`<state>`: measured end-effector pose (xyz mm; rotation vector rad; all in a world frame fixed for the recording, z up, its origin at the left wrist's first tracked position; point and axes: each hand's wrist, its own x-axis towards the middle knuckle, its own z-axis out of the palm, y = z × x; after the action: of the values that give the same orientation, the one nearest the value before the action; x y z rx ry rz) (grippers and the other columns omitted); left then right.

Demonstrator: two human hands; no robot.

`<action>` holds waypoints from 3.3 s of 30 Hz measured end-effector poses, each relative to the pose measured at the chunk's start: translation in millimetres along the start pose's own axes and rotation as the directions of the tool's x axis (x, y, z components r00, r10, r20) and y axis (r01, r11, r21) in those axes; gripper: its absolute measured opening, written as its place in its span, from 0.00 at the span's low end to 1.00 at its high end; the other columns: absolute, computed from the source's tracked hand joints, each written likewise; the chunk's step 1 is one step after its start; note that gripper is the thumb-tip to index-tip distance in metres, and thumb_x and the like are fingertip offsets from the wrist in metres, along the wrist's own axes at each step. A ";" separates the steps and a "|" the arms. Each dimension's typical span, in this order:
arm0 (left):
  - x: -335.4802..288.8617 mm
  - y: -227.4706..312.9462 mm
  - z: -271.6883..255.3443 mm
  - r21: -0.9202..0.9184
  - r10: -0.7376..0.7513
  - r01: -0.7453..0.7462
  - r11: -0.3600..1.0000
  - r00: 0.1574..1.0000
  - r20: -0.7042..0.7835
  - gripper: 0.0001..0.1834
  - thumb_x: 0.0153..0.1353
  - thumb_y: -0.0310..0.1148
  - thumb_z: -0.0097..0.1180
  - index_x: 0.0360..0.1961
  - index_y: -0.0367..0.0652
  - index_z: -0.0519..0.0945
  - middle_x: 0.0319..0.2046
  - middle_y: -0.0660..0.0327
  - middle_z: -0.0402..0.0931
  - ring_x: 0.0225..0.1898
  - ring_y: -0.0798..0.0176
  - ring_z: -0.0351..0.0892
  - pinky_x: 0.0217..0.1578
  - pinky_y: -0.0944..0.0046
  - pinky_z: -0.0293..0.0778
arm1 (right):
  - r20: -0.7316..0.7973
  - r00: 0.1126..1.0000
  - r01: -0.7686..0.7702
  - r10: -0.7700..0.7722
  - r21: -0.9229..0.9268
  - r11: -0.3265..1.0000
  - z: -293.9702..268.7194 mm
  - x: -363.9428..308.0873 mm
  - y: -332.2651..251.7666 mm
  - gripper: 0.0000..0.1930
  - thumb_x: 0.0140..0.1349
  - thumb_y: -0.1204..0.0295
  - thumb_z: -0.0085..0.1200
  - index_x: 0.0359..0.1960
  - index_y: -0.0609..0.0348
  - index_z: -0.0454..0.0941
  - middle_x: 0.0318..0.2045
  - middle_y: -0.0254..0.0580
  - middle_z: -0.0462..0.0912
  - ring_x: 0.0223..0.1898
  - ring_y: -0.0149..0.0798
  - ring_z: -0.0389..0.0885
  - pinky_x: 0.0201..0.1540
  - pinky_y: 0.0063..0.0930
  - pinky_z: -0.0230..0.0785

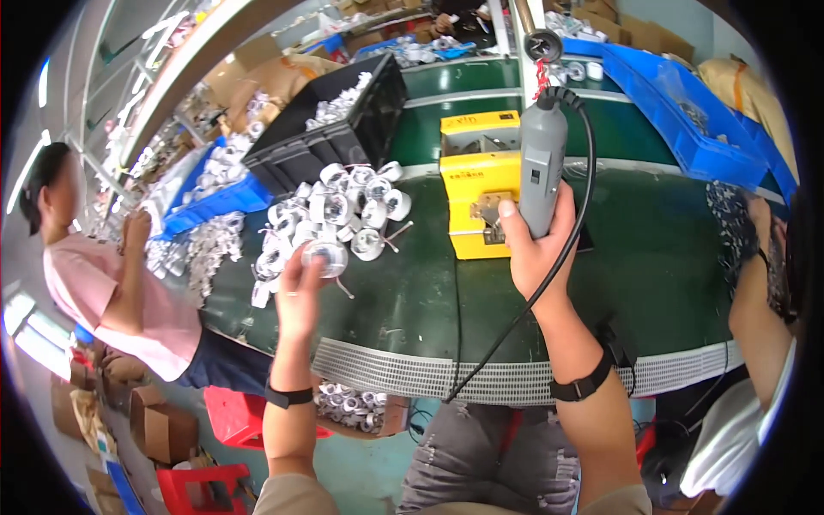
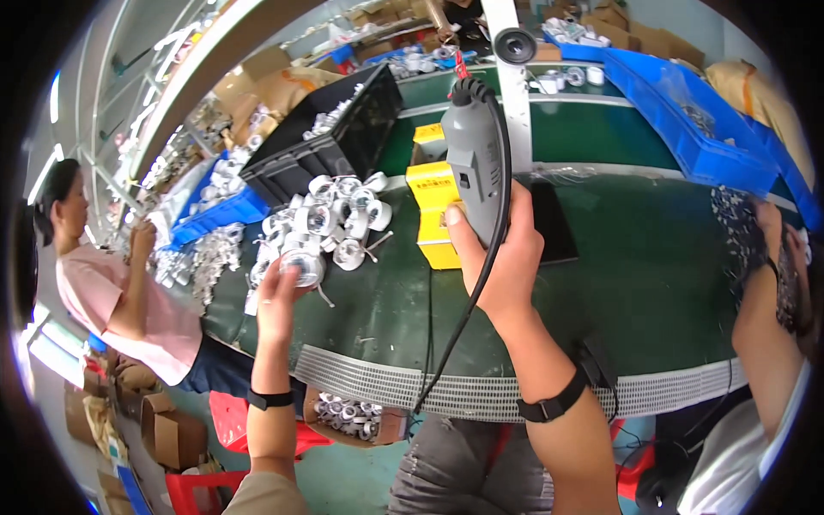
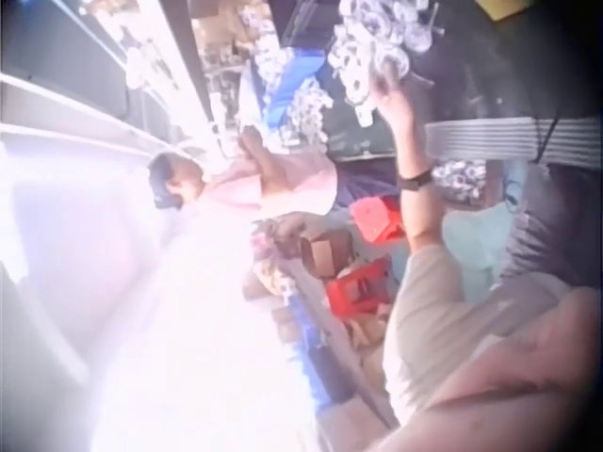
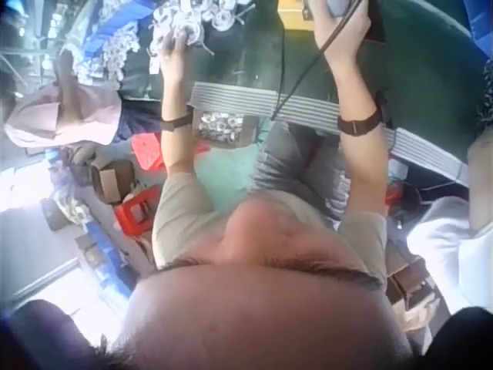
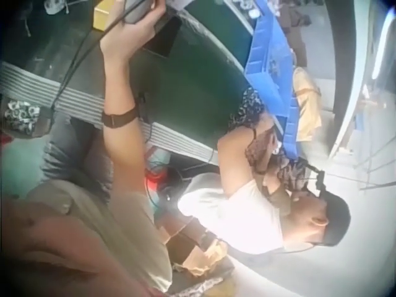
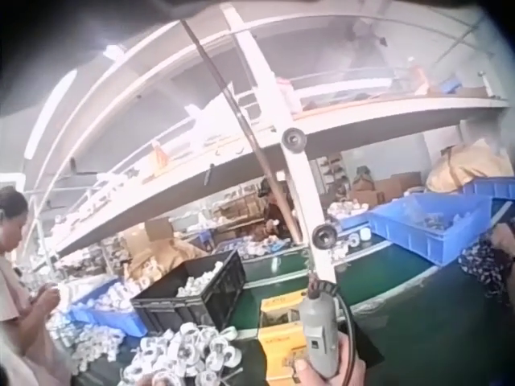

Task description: The person picks up a white plastic housing, inserts a circuit board with wires into it, and uses a power screwdriver to fasten the components before setting the unit aside.

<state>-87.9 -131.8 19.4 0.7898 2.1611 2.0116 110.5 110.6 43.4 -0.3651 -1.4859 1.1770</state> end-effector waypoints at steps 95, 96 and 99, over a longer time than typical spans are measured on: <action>-22.8 19.8 180.0 -0.159 0.692 -0.688 0.708 0.633 0.346 0.28 0.50 0.41 0.60 0.51 0.37 0.75 0.51 0.47 0.70 0.47 0.44 0.76 0.46 0.53 0.75 | 0.113 0.962 -0.270 0.249 0.257 0.928 13.2 -42.4 19.9 0.32 0.53 0.58 0.67 0.52 0.62 0.66 0.45 0.37 0.76 0.47 0.31 0.76 0.51 0.27 0.69; -22.7 20.3 180.7 -0.155 0.695 -0.692 0.705 0.630 0.347 0.28 0.50 0.41 0.60 0.51 0.37 0.75 0.51 0.47 0.70 0.47 0.44 0.76 0.46 0.53 0.75 | 0.070 0.971 -0.239 0.229 0.294 0.925 14.7 -41.9 18.1 0.33 0.53 0.59 0.68 0.54 0.62 0.65 0.46 0.37 0.76 0.47 0.31 0.76 0.50 0.27 0.69; -21.8 15.8 181.6 -0.093 0.705 -0.726 0.681 0.616 0.353 0.27 0.61 0.46 0.49 0.53 0.33 0.71 0.51 0.43 0.69 0.47 0.42 0.74 0.45 0.52 0.75 | 0.113 0.965 -0.248 0.235 0.123 0.961 4.6 -42.5 28.9 0.30 0.54 0.63 0.67 0.53 0.60 0.65 0.45 0.35 0.76 0.47 0.31 0.75 0.51 0.28 0.69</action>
<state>8.3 23.8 4.4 2.1352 1.8269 1.8145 108.6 88.8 -3.4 -0.4089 -1.4641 1.5022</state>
